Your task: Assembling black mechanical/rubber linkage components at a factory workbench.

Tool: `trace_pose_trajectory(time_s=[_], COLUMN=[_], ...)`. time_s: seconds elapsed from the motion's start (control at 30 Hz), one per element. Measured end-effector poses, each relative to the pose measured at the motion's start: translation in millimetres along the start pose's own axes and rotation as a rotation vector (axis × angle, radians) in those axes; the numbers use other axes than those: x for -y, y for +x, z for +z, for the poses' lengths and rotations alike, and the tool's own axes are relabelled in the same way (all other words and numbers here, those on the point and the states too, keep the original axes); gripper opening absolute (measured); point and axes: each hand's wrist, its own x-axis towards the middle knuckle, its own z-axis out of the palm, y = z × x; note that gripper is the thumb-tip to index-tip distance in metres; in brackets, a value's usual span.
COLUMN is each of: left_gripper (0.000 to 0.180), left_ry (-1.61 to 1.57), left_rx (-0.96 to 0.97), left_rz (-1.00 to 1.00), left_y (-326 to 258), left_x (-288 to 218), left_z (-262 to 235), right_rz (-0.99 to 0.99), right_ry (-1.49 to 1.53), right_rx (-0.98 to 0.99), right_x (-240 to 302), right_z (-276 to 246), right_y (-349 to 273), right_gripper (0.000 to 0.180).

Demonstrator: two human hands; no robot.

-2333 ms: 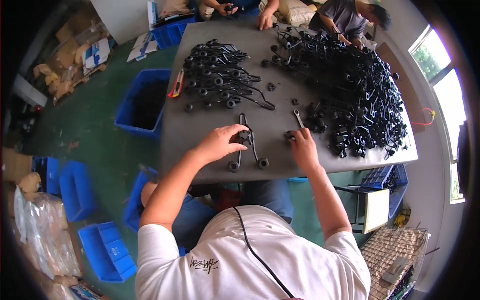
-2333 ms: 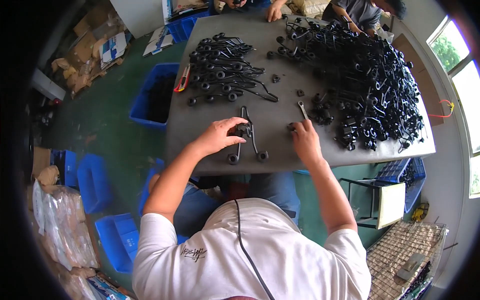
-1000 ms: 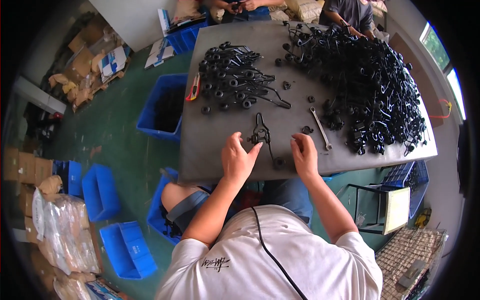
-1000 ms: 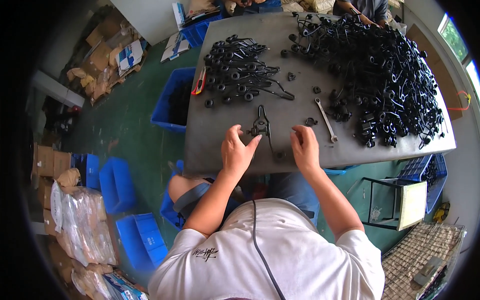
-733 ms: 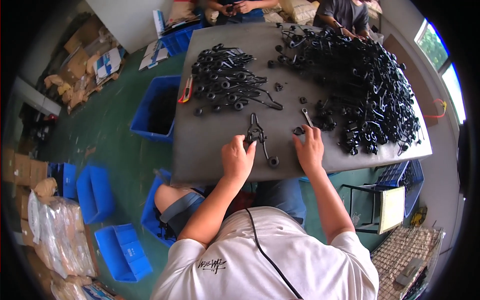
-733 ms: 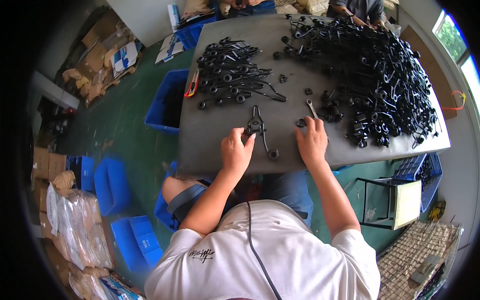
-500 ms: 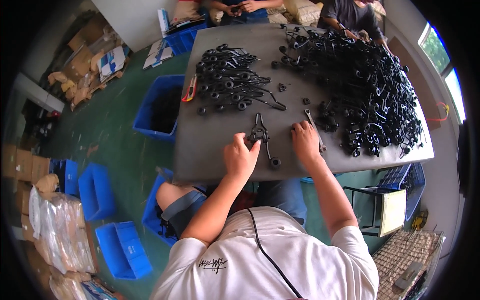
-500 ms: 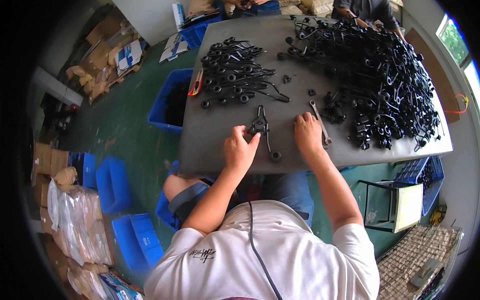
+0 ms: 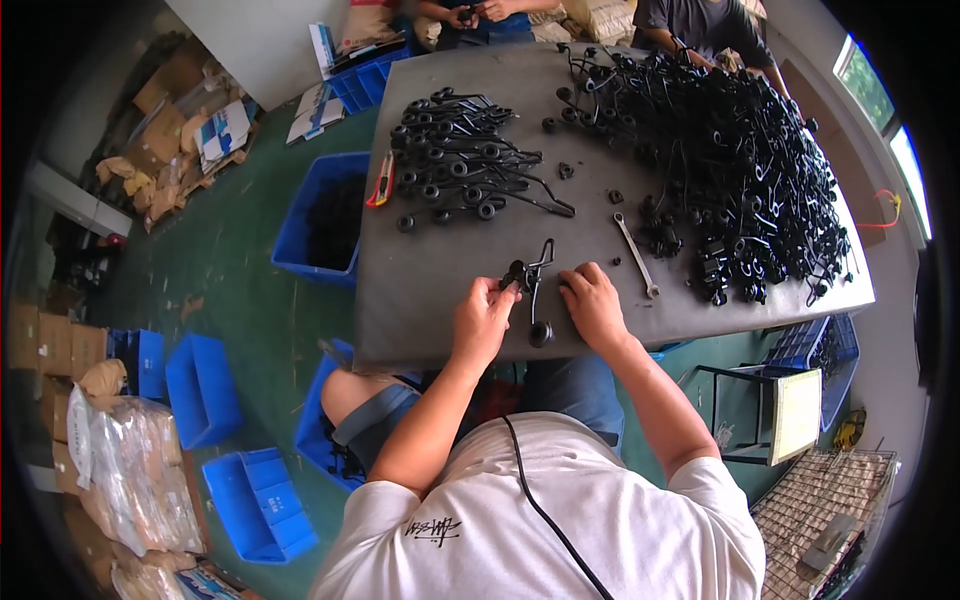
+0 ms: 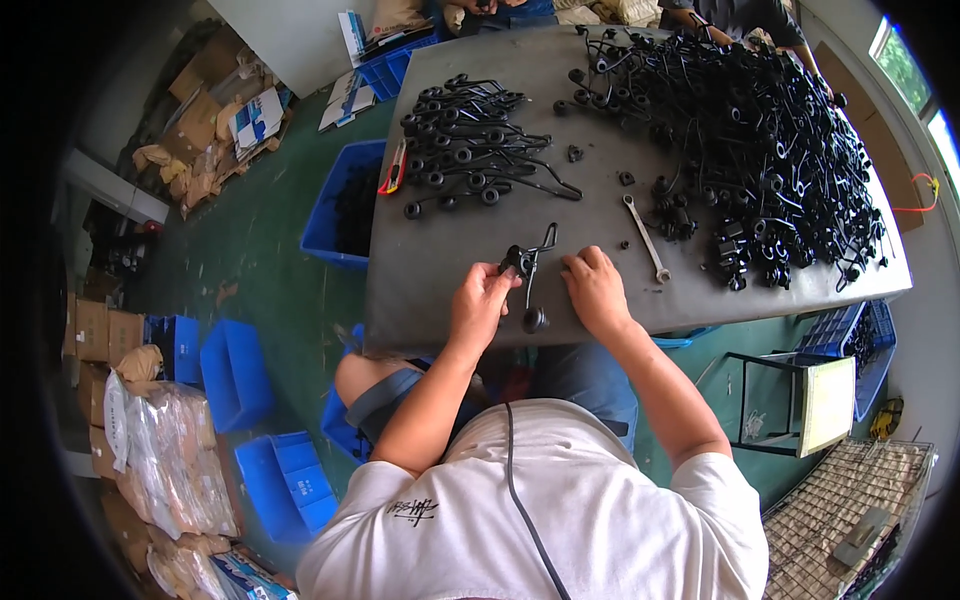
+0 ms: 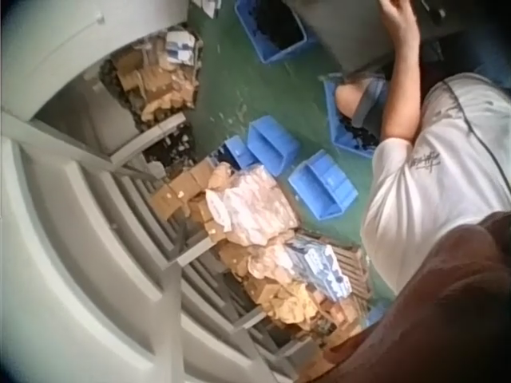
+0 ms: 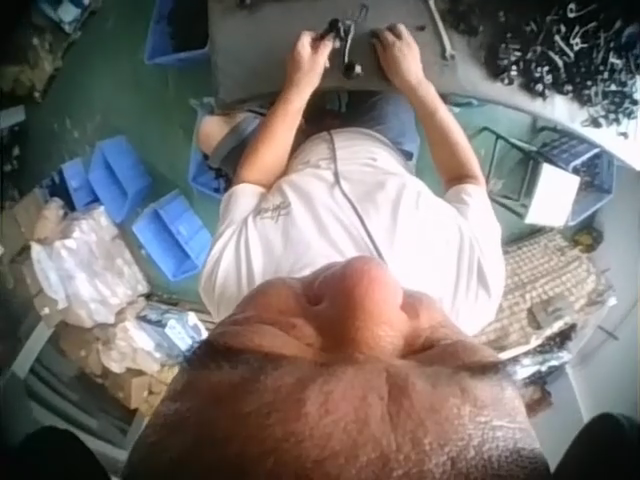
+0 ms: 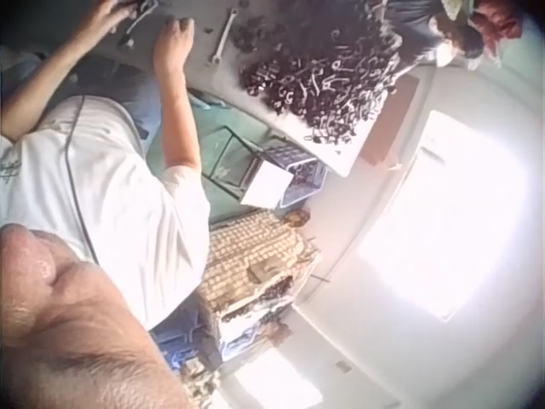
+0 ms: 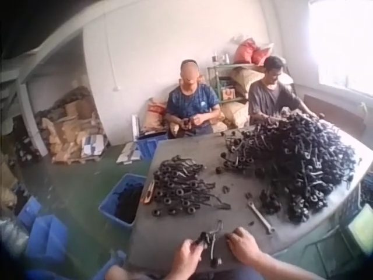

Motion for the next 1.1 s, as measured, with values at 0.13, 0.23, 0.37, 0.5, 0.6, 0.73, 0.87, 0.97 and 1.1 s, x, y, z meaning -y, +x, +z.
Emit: trace_pose_trajectory(time_s=[0.13, 0.23, 0.37, 0.5, 0.6, 0.73, 0.87, 0.97, 1.1], left_gripper=[0.03, 0.03, 0.03, 0.028, 0.027, 0.026, 0.029, 0.028, 0.026], left_ry=[0.034, 0.048, 0.036, -0.019, -0.059, -0.132, -0.179, -0.191, -0.137], left_rx=[0.019, 0.031, 0.023, 0.03, 0.059, 0.057, 0.042, 0.055, 0.047], left_rz=[-0.017, -0.027, -0.037, -0.028, -0.064, -0.04, -0.008, 0.009, -0.002], left_y=[-0.1, -4.1, -3.7, -3.6, -4.6, -2.2, -2.0, -0.9, -2.0], left_x=[-3.2, -4.1, -1.3, 0.7, 0.3, 7.9, 16.2, 12.9, 11.0], left_z=[3.7, 2.2, 3.0, 4.4, 4.6, 0.3, 2.6, 5.7, 1.1], right_rz=[0.162, 0.065, 0.241, 0.28, 0.288, 0.257, 0.255, 0.225, 0.239], right_ry=[0.55, 0.539, 0.609, 0.745, 0.959, 0.894, 0.069, -0.183, -0.213], right_rx=[-0.122, -0.045, -0.082, -0.056, -0.061, -0.007, -0.216, -0.184, 0.026], right_x=[29.5, 53.1, 51.3, 44.3, 37.7, 32.4, -22.2, -49.9, -59.5], right_z=[-10.4, -16.6, 0.7, 11.5, 16.5, -1.2, -21.8, -30.5, -30.4], right_y=[4.4, 11.7, 8.6, -0.7, -3.1, 4.3, 1.2, -0.1, 12.1], right_gripper=[0.026, 0.026, 0.022, 0.021, 0.023, 0.032, 0.033, 0.03, 0.029])
